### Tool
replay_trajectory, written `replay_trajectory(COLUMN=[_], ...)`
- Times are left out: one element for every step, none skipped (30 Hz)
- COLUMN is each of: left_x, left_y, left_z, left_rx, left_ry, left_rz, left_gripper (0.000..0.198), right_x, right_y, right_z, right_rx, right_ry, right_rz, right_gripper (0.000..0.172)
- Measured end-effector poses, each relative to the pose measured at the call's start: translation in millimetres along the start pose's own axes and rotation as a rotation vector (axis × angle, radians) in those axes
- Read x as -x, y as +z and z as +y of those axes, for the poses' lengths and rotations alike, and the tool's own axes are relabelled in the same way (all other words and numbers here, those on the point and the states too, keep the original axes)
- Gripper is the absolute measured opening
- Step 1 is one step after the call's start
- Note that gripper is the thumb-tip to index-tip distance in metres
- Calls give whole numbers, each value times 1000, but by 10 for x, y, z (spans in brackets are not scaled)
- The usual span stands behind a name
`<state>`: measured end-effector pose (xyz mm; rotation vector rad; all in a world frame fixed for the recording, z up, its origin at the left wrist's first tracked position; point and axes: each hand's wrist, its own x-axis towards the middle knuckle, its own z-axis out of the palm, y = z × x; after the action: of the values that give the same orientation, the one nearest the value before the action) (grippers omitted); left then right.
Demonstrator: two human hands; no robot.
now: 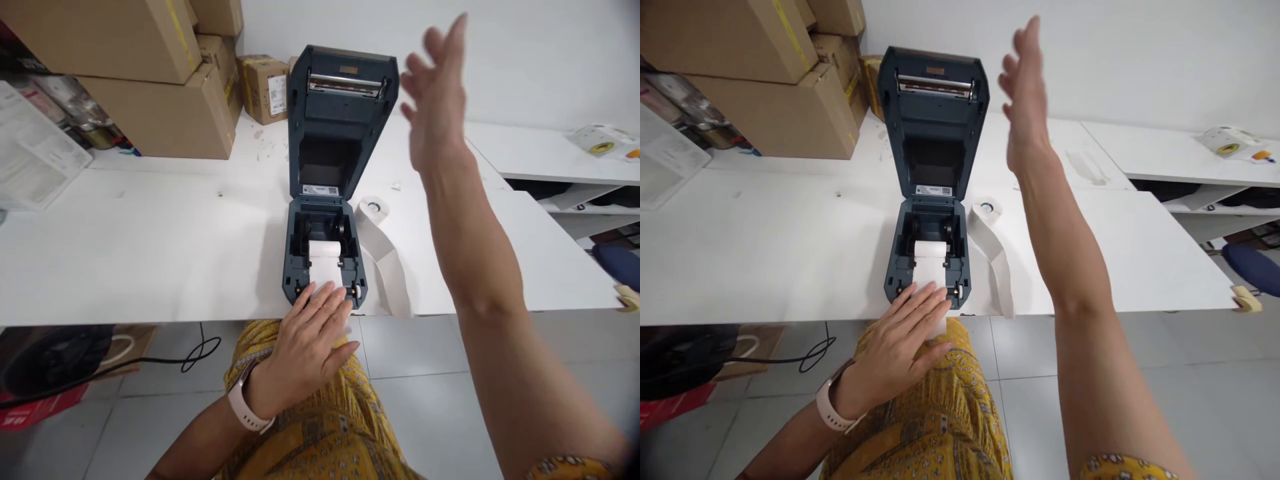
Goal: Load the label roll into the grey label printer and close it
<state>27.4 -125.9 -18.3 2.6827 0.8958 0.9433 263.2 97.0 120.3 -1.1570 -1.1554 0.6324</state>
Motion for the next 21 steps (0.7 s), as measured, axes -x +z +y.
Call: replay_trajectory(left_x=[34,78,131,191,253,313,366,408,435,445,438,415,378,331,277,220,163,112,67,32,5], left_y=[-25,-59,-100,-147,-196,-244,-289,-325,-350,-360,-356,-335,-299,-250,-192,-128,-63,0,58,109,152], left_z=[30,57,76,87,88,79,59,30,-7,-50,-95,-141,-185,-225,-261,-292,-319,-341,-359,-373,-383], left_rx=[41,92,147,199,240,263,267,262,257,260,281,312,351,390,428,466,517,580,644,707,761], left_ry=[14,22,16,-3,-43,-106,-187,-279,-368,-445,-502,-535,-560,-592,-627,-660,-690,-723,-758,-787,-812], left_rz=[6,14,27,57,115,200,303,408,501,570,602,607,584,542,489,446,412,389,368,356,348], left_gripper=[44,40,37,35,34,34,34,35,37,39,43,48,53,57,60,64,67,68,71,73,76], right_x=[-118,-193,-215,-179,-82,72,278,524,796,1080,1360,1620,1851,2043,2195,2306,2384,2437,2472,2498,2520], right_y=[79,141,181,196,186,151,96,28,-46,-117,-180,-229,-262,-277,-279,-268,-251,-230,-209,-189,-171], right_z=[9,18,28,37,46,59,75,96,121,151,185,222,263,306,350,393,434,471,505,534,562], right_rx=[-65,-124,-173,-212,-233,-231,-209,-164,-78,18,113,202,280,331,373,404,423,437,446,454,462], right_ry=[95,162,193,190,154,93,21,-60,-129,-197,-278,-339,-367,-387,-396,-395,-390,-382,-372,-366,-364], right_rz=[-128,-227,-314,-364,-373,-367,-353,-349,-361,-389,-413,-444,-468,-465,-451,-423,-390,-364,-343,-330,-320], right_gripper=[65,76,82,83,82,79,78,79,81,81,79,73,65,56,49,45,43,42,42,42,42])
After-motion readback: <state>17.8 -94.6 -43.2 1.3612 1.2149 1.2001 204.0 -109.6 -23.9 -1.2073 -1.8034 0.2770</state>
